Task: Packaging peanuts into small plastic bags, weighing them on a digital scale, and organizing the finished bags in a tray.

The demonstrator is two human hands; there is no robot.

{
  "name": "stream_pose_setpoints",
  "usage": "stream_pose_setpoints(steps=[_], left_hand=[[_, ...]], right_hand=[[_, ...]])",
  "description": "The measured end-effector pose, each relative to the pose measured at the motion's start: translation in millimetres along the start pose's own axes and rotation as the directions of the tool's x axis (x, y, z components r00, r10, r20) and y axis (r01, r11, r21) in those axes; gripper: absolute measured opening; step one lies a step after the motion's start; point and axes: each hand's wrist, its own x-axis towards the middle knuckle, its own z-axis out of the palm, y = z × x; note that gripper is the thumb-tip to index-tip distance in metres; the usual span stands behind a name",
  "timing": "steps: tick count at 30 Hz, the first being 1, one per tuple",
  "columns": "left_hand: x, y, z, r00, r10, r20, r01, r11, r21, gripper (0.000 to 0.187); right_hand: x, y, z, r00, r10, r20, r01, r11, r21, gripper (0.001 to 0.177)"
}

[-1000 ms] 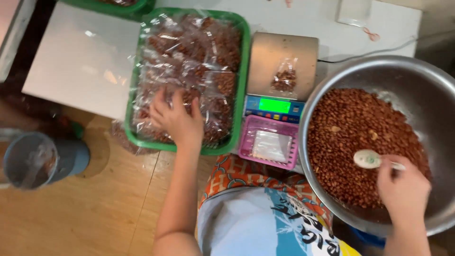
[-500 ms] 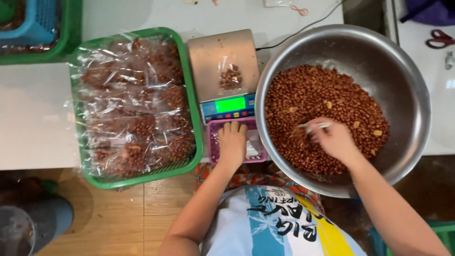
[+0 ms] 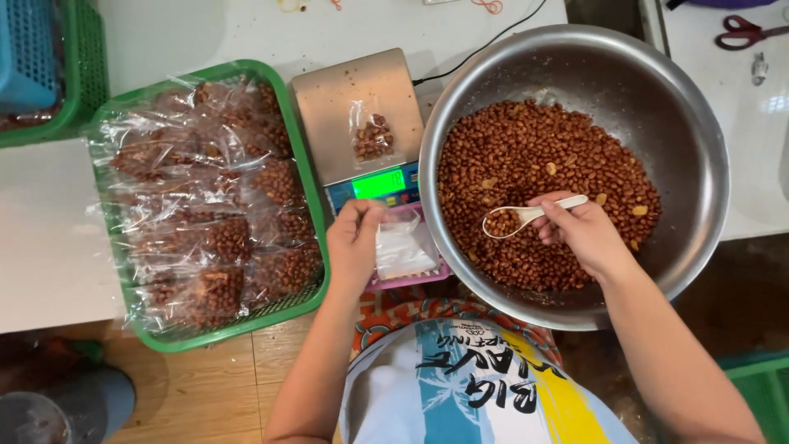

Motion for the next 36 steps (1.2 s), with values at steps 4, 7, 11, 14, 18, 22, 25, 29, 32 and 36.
stream_pose_setpoints(steps=[4,7,11,14,18,22,25,29,32,36], left_hand=[[8.7,32.4,22.9,0.927,-0.247,0.282,0.286,0.953,-0.105,0.008],[11.9,33.5,47.8,0.857,-0.31,0.412,0.345,0.938,-0.012,0.012],[16.9,32.5,71.5,0.814,-0.304,0.495,0.316,0.947,0.062,0.013],[15.8,43.8,83.0,0.838,-0.239,0.491,0.185,0.97,0.156,0.01],[2.2,57.3,98.9,0.809,-0.11,0.577,0.051,0.992,0.118,0.032],[-10.8,55.3,114.8,0.792,-0.091,0.603,0.154,0.987,-0.054,0.065],[-6.8,56.9,116.0,0.838,-0.102,0.536,0.189,0.976,-0.111,0.03],[43.6,80.6,79.9,0.877,-0.237,0.419,0.332,0.928,-0.169,0.021],[104.0,8.8,46.6,0.997,0.078,-0.007,-0.078,0.997,-0.026,0.025],[172.6,-54.0,16.1,0.989,-0.013,-0.148,0.094,0.829,0.552,0.036]], right_hand=[[-17.1,-19.8,-2.5,0.989,-0.12,-0.083,0.124,0.991,0.049,0.023],[-27.5,-29.5,-9.0,0.966,-0.205,-0.16,0.218,0.973,0.073,0.024],[-45.1,-53.8,-6.4,0.938,-0.268,-0.218,0.289,0.955,0.071,0.023],[-57.4,-69.4,4.9,0.929,-0.291,-0.228,0.298,0.955,-0.006,0.019],[-66.8,-79.2,23.8,0.837,-0.546,-0.008,0.52,0.801,-0.296,0.016],[-66.1,-65.9,14.7,0.504,-0.815,0.286,0.798,0.312,-0.516,0.024],[-55.6,-38.3,-10.1,0.39,-0.915,0.107,0.837,0.303,-0.455,0.024],[-67.0,-69.9,-7.1,0.295,-0.956,0.006,0.807,0.246,-0.537,0.015],[-59.4,-54.2,-6.5,0.455,-0.889,-0.045,0.788,0.426,-0.444,0.014],[-44.7,-21.4,10.5,0.638,-0.769,-0.022,0.657,0.559,-0.506,0.02]])
